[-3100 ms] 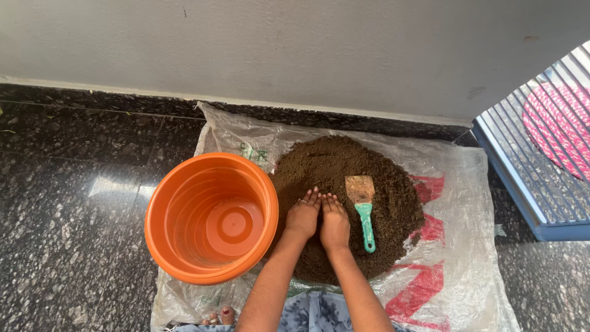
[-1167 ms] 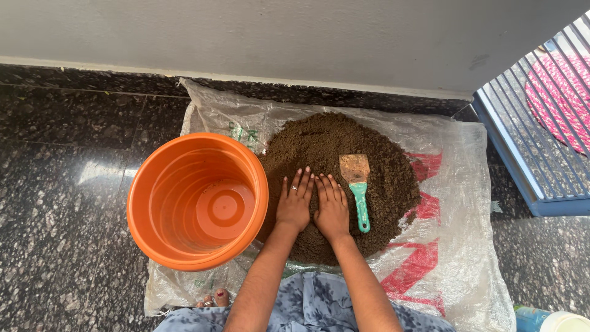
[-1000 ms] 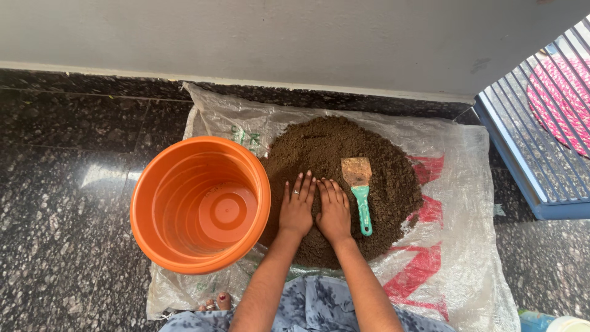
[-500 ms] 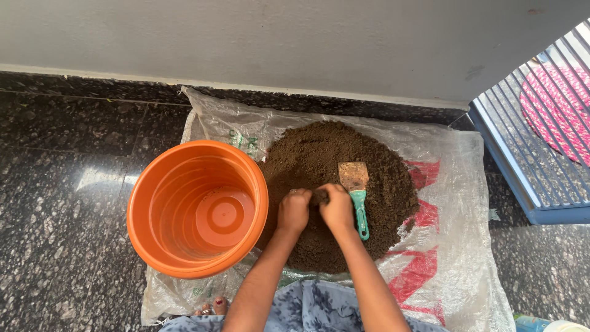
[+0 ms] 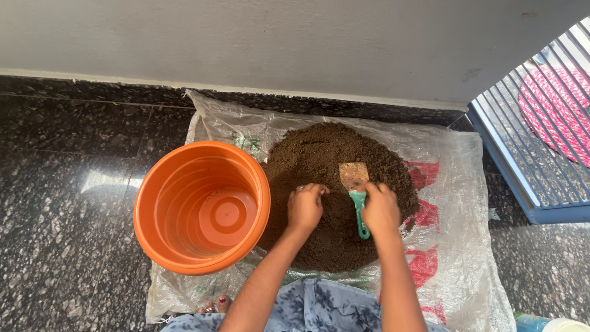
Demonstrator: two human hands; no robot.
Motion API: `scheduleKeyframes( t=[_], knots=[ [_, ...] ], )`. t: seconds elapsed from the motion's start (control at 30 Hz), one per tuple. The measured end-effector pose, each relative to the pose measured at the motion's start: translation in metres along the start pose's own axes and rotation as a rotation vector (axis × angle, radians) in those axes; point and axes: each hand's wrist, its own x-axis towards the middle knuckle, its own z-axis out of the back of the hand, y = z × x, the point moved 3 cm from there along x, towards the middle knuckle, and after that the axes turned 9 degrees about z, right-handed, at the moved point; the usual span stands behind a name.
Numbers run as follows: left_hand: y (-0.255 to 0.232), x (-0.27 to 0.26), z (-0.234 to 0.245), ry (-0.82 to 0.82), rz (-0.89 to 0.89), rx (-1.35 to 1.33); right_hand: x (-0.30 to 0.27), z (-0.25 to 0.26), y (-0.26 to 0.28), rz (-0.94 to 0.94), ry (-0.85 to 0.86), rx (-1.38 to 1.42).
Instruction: The person mixes soil on a plastic sheet by hand and with a small spade, then transfers it into an orange pot.
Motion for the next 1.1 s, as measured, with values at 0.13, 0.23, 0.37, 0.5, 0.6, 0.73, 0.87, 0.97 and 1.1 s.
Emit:
scheduleKeyframes(
  t=[0.13, 0.23, 0.37, 0.5, 0.6, 0.73, 0.87, 0.97, 1.1],
  knots=[
    [0.002, 0.000, 0.006, -0.011, 0.050, -0.106, -0.035, -0.011, -0.033, 0.071, 0.064, 0.034],
    [0.010, 0.003, 0.007, -0.050, 0.053, -0.089, -0.035, -0.015, -0.027, 0.392, -0.206, 0.014],
    [0.011, 0.003, 0.004, -0.104, -0.040, -0.192, -0.013, -0.026, -0.009, 0.702, -0.195, -0.057],
    [0.006, -0.004, 0.002, 0.131, 0.154, -0.047, 0.001, -0.028, -0.005, 0.582, 0.071, -0.078],
    [0.001, -0.010, 0.002, 0.139, 0.197, -0.058, -0.001, -0.019, 0.001, 0.700, 0.067, -0.134],
    [0.008, -0.001, 0.004, 0.023, 0.123, -0.106, 0.005, -0.007, 0.011, 0.783, -0.085, -0.167],
    [0.013, 0.013, 0.011, 0.064, 0.099, 0.046, 0.029, 0.035, 0.017, 0.473, -0.241, 0.576],
    [0.014, 0.018, 0.012, 0.233, 0.172, 0.194, 0.061, 0.059, 0.023, 0.319, -0.282, 0.786],
    [0.016, 0.022, 0.003, 0.255, 0.091, 0.269, 0.104, 0.055, 0.018, 0.383, -0.458, 0.857]
  ],
)
